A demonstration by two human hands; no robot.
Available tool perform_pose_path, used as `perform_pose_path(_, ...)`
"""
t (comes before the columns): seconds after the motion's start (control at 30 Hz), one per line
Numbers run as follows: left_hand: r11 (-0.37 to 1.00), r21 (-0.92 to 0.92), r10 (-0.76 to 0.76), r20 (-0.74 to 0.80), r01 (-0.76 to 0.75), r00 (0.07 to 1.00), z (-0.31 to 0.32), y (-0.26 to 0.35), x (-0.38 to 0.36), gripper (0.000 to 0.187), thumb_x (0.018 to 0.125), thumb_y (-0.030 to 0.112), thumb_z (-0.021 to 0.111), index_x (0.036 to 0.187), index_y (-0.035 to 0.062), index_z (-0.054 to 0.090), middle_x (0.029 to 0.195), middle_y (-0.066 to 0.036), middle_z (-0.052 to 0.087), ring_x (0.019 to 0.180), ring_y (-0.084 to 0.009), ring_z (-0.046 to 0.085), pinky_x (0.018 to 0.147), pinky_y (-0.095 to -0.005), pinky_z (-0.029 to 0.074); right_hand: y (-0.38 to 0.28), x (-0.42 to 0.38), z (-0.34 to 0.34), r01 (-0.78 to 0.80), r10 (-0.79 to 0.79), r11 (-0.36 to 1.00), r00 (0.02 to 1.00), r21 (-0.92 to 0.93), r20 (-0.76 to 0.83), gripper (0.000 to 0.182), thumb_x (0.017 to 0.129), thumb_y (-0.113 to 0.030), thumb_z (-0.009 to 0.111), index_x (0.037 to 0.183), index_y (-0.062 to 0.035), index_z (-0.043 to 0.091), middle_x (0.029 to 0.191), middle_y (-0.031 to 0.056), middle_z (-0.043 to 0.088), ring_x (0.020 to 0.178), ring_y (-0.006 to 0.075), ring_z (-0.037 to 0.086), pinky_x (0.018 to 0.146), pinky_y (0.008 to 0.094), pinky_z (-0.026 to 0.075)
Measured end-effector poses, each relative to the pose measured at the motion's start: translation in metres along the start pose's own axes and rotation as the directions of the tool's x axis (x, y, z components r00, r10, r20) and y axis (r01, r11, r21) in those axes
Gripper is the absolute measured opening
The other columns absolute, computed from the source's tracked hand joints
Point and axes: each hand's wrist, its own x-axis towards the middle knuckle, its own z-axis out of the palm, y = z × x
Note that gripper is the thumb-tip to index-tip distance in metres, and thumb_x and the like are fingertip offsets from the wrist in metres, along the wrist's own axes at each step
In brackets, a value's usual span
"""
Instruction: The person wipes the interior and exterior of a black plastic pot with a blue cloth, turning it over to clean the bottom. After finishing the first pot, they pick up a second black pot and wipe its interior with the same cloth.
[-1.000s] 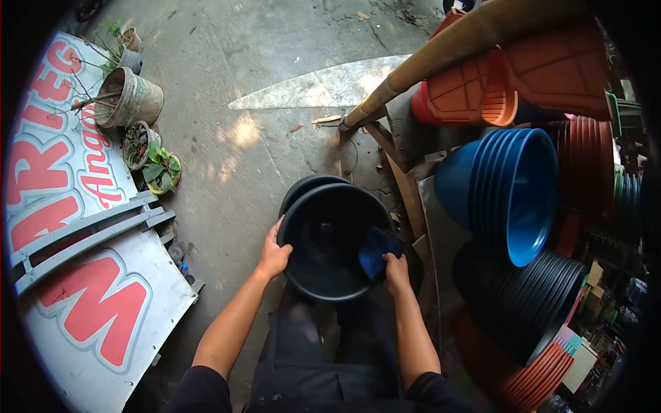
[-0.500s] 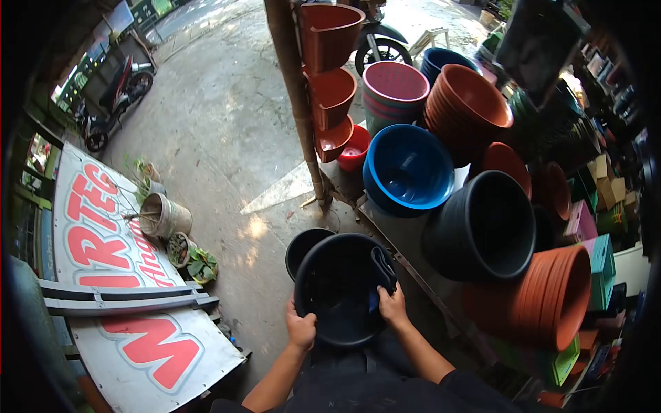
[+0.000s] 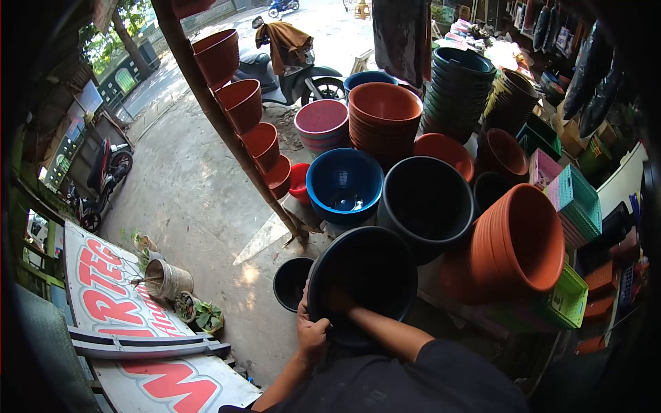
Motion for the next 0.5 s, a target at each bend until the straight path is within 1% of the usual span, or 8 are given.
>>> perform_pose_path(0.1,0.999,-0.028,0.029,-0.035,-0.03,0.999,0.005,0.013,0.006,0.049,0.064,-0.019,0.045,0.103,0.0114,0.047,0.092,-0.004,0.059,0.075,-0.0134,0.059,0.062,-0.0239,0.05,0.006,-0.01,-0.019,0.194,-0.187,0.979,0.977,0.063,-0.103,0.063,0.083,-0.022,0.059,0.142,-0.0025,0.049,0.143,0.0283,0.047,0.138,0.0409,0.04,0.117,0.05,0.027)
perform_pose_path(0.17,0.993,-0.115,0.005,-0.092,-0.016,0.996,0.005,0.03,0.007,0.049,0.064,-0.02,0.044,0.101,0.0116,0.046,0.093,-0.006,0.059,0.076,-0.0151,0.06,0.063,-0.0246,0.051,0.04,-0.027,-0.025,0.64,-0.647,0.761,0.76,-0.109,-0.053,0.065,0.082,-0.022,0.058,0.143,-0.0014,0.046,0.145,0.0242,0.047,0.139,0.0387,0.04,0.119,0.0463,0.025)
perform_pose_path(0.23,0.99,-0.142,0.01,-0.098,-0.024,0.995,-0.006,0.028,0.007,0.051,0.064,-0.02,0.043,0.103,0.0116,0.047,0.095,-0.006,0.06,0.079,-0.0164,0.061,0.064,-0.025,0.051,0.069,-0.03,-0.027,0.678,-0.682,0.719,0.73,-0.153,0.025,0.062,0.081,-0.03,0.06,0.137,-0.0021,0.052,0.14,0.0222,0.053,0.136,0.0355,0.044,0.117,0.0427,0.031)
perform_pose_path(0.3,0.984,-0.175,0.011,-0.102,-0.029,0.995,-0.003,0.028,0.002,0.053,0.064,-0.021,0.042,0.105,0.0116,0.047,0.096,-0.007,0.06,0.082,-0.0177,0.062,0.066,-0.0253,0.052,0.139,0.015,0.04,0.434,-0.324,0.866,0.866,-0.249,0.381,0.06,0.082,-0.026,0.059,0.136,-0.0021,0.053,0.137,0.0212,0.056,0.13,0.0375,0.051,0.11,0.0429,0.041)
perform_pose_path(0.33,0.978,-0.206,0.01,-0.17,-0.045,0.985,0.007,0.032,-0.003,0.05,0.066,-0.021,0.044,0.104,0.0116,0.048,0.094,-0.005,0.06,0.079,-0.0149,0.061,0.063,-0.0247,0.051,0.139,0.005,-0.02,0.437,-0.323,0.862,0.863,-0.255,0.389,0.06,0.082,-0.026,0.059,0.136,-0.0021,0.053,0.137,0.0212,0.056,0.13,0.0375,0.051,0.11,0.0429,0.041)
perform_pose_path(0.4,0.966,-0.247,0.01,-0.242,-0.071,0.97,0.015,0.031,-0.005,0.048,0.068,-0.021,0.046,0.102,0.0116,0.048,0.092,-0.004,0.06,0.076,-0.0121,0.059,0.06,-0.024,0.05,0.077,-0.029,-0.114,0.354,-0.278,0.895,0.919,-0.273,0.28,0.04,0.082,-0.023,0.061,0.116,-0.0033,0.069,0.122,0.0205,0.065,0.112,0.0377,0.063,0.097,0.0446,0.051)
perform_pose_path(0.43,0.961,-0.273,-0.02,-0.247,-0.049,0.969,0.015,0.028,-0.005,0.049,0.068,-0.021,0.046,0.104,0.0123,0.049,0.093,-0.003,0.061,0.077,-0.0122,0.06,0.061,-0.0241,0.05,0.071,-0.024,-0.115,0.361,-0.28,0.89,0.915,-0.28,0.29,0.04,0.082,-0.023,0.061,0.116,-0.0033,0.069,0.122,0.0205,0.065,0.112,0.0377,0.063,0.097,0.0446,0.051)
perform_pose_path(0.5,0.95,-0.308,-0.043,-0.264,-0.042,0.964,0.014,0.023,-0.007,0.051,0.069,-0.021,0.046,0.106,0.013,0.049,0.094,-0.003,0.061,0.079,-0.0123,0.061,0.062,-0.0242,0.051,0.063,-0.003,-0.108,0.379,-0.313,0.889,0.913,-0.258,0.262,0.026,0.081,-0.021,0.062,0.095,-0.0037,0.075,0.107,0.0212,0.07,0.097,0.0374,0.068,0.087,0.0463,0.054)
